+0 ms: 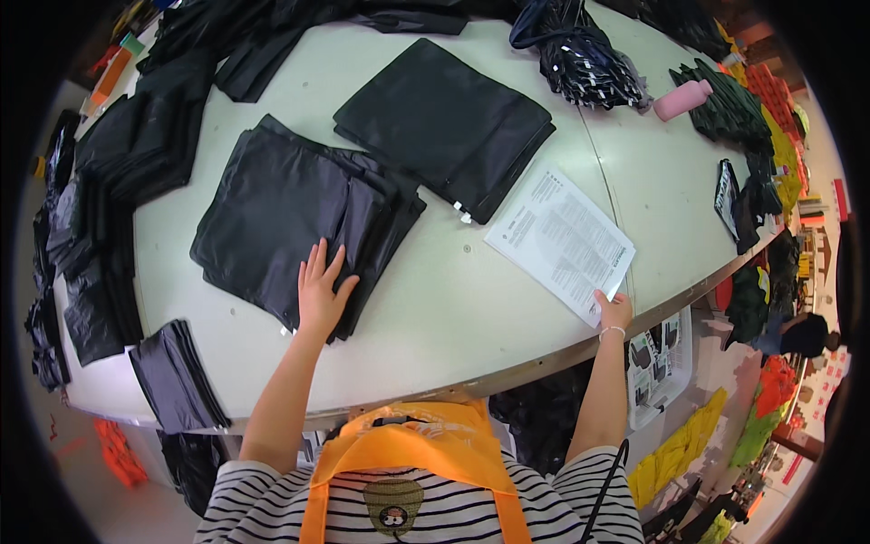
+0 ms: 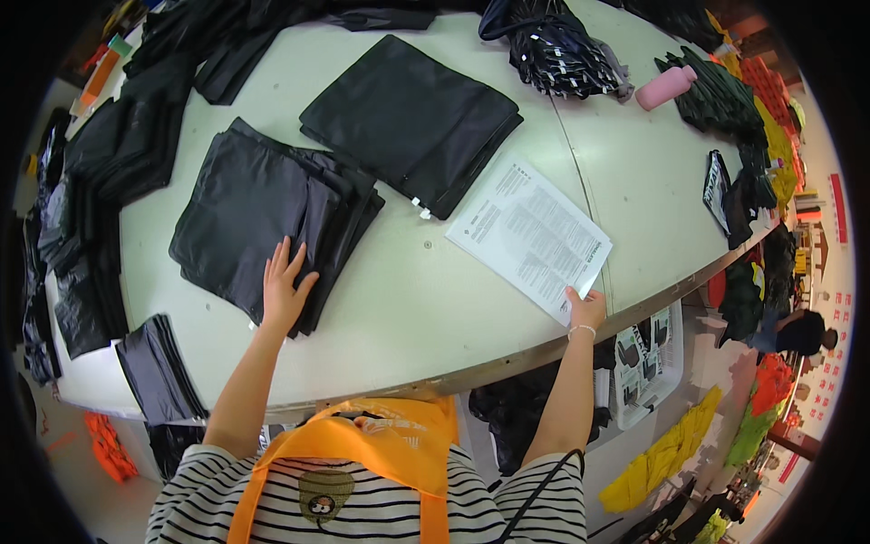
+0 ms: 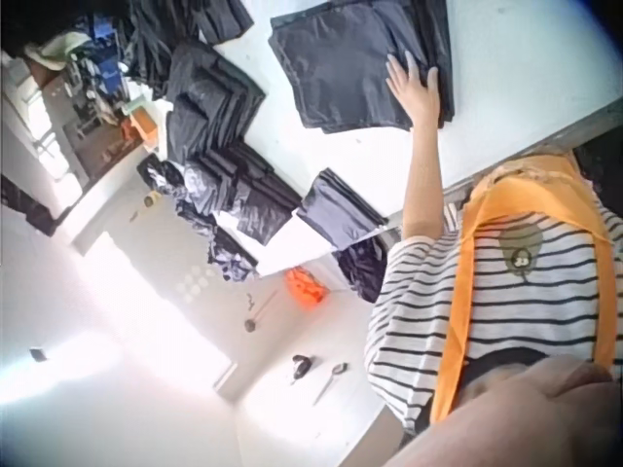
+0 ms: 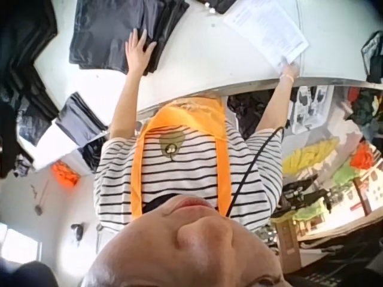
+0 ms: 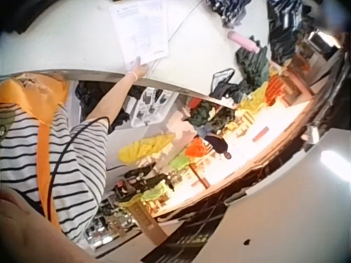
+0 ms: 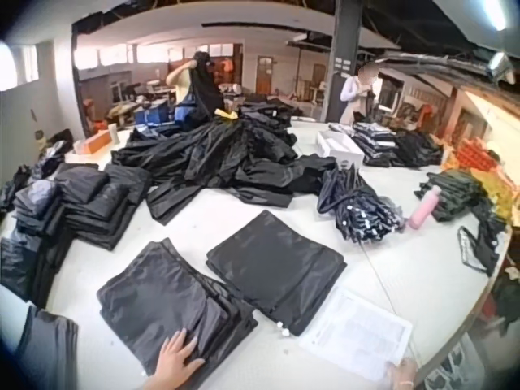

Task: The person folds black pants on a table, places a white paper insert between layers, and stacks the folded pants. The person repeats this process for multiple pairs of pants, maintaining a neat stack on the table.

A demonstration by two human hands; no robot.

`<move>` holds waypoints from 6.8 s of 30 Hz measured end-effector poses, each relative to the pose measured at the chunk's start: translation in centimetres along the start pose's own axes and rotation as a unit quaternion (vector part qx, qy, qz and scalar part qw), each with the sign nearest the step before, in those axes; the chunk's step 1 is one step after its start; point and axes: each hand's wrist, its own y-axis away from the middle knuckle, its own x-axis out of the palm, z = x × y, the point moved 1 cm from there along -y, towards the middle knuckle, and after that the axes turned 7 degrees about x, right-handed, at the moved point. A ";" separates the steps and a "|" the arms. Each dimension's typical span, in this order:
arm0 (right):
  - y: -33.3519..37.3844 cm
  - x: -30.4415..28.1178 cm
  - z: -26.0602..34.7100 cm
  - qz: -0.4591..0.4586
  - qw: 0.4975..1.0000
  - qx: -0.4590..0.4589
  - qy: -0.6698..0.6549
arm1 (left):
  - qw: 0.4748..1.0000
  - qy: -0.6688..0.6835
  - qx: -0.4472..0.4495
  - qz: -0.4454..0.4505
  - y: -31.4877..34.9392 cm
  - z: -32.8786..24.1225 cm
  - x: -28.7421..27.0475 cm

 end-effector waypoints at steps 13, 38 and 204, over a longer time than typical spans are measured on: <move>-3.1 -6.1 0.2 0.029 0.990 -0.134 0.028 | 0.978 0.199 0.055 0.044 4.1 -1.7 -3.6; 25.7 -10.1 8.6 0.510 0.784 -0.004 -0.353 | 0.993 0.051 0.066 -0.084 3.3 2.4 -1.9; 38.0 7.2 26.4 0.349 0.562 -0.739 0.127 | 0.971 0.059 0.032 -0.230 9.4 -0.1 -1.9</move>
